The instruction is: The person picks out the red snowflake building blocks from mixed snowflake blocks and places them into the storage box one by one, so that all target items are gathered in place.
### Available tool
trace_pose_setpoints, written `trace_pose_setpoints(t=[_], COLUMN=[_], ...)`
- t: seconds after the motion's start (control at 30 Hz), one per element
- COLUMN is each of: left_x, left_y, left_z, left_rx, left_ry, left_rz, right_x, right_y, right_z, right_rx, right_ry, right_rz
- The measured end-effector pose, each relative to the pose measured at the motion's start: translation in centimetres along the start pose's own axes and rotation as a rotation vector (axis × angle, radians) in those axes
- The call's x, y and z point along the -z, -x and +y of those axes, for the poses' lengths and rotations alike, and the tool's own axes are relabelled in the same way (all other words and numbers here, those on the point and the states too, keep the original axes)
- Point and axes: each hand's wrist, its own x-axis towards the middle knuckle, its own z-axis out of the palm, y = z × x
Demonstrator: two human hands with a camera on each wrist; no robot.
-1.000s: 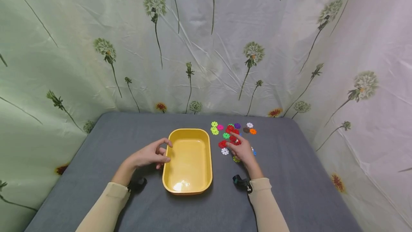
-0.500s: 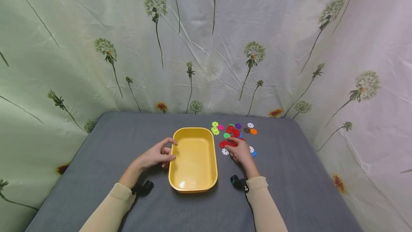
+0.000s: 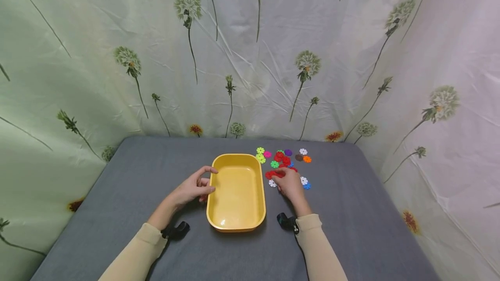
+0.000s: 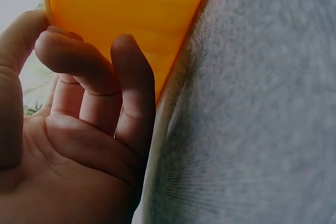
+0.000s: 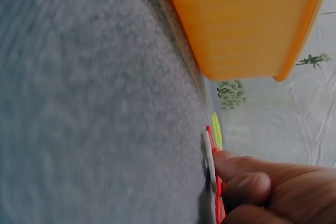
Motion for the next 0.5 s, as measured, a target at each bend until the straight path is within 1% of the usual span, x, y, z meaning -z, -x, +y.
trace_pose_setpoints(t=[0.13,0.17,0.23,0.4,0.5], left_x=[-0.02,-0.03,-0.04,-0.02,-0.01], left_y=[-0.05,-0.04,-0.05,-0.03,-0.03], left_z=[-0.06,-0.05,-0.05,-0.03,0.02], left_rx=[0.0,-0.002,-0.002,-0.01,-0.008], left_ry=[0.006,0.008,0.011,0.01,0.007], left_rz=[-0.005,-0.008,-0.009,-0.013,-0.012], right_x=[-0.23,-0.25,-0.24,0.14,0.48], right_y=[0.02,0.04,0.02,-0.08,-0.12], right_z=[-0.02,0.02,0.18,0.6,0.81], right_rx=[0.041,0.042,0.024,-0.071,-0.121], right_ry=[0.114,0.122,0.098,-0.106,-0.231], right_rz=[0.056,0.063,0.067,0.055,0.018])
